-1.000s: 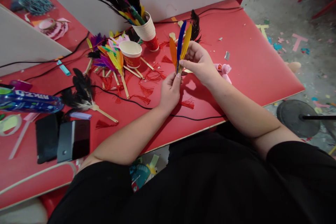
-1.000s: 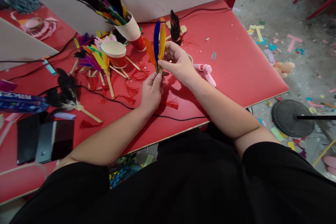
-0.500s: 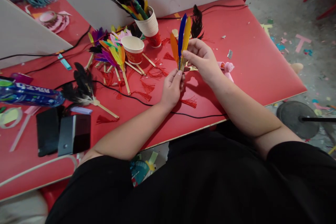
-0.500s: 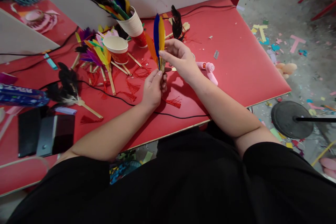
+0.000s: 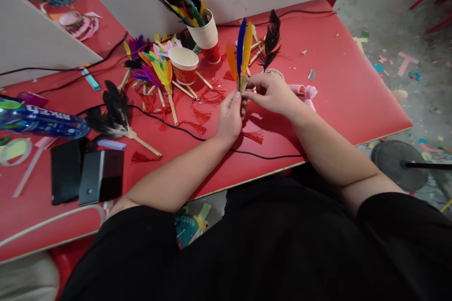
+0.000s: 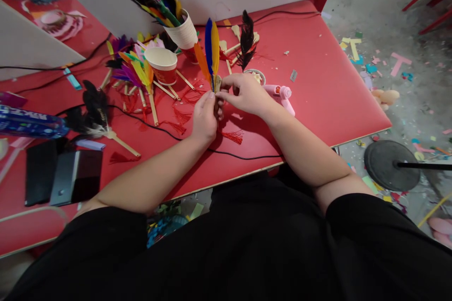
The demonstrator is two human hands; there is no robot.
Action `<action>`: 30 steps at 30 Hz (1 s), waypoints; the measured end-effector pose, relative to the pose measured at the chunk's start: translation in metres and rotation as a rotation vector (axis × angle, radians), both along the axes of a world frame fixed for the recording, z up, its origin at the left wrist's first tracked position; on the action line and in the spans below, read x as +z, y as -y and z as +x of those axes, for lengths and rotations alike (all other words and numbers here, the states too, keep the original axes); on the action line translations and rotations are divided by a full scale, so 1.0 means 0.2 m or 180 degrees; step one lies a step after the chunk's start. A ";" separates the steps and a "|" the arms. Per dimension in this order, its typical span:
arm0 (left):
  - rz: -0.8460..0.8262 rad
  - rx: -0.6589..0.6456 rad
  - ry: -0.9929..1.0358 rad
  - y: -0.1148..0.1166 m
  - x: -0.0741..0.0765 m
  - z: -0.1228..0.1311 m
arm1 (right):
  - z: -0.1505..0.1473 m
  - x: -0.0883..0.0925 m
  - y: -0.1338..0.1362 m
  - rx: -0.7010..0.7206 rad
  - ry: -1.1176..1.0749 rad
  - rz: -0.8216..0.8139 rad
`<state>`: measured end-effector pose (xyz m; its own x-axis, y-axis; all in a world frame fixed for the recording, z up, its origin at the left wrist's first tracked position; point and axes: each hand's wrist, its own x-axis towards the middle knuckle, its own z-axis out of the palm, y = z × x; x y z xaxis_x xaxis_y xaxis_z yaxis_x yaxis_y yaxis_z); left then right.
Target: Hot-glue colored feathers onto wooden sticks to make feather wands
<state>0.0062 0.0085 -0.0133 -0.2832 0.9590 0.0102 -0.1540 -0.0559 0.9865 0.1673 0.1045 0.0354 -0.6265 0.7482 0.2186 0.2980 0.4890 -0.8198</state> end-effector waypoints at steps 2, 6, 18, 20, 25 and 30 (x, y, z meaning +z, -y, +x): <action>0.0057 0.0036 -0.0084 0.00 0.00 -0.01 | 0.00 -0.01 -0.01 0.0009 0.0005 0.0152; 0.0161 0.0009 -0.0137 0.00 0.02 -0.01 | 0.02 -0.01 -0.03 0.0052 0.0042 0.0470; 0.0015 -0.0194 0.0146 0.00 0.08 0.00 | 0.24 0.26 0.14 0.0094 -0.0632 0.0835; 0.0035 -0.0212 0.0180 0.00 0.08 0.01 | 0.36 0.31 0.22 0.0058 -0.0863 0.0574; 0.0073 -0.0282 0.0350 0.00 0.08 0.01 | 0.89 0.42 0.39 0.0325 -0.0809 -0.0145; 0.0113 -0.0298 0.0483 -0.03 0.09 -0.01 | 1.54 0.46 0.53 -0.0440 0.0245 -0.1182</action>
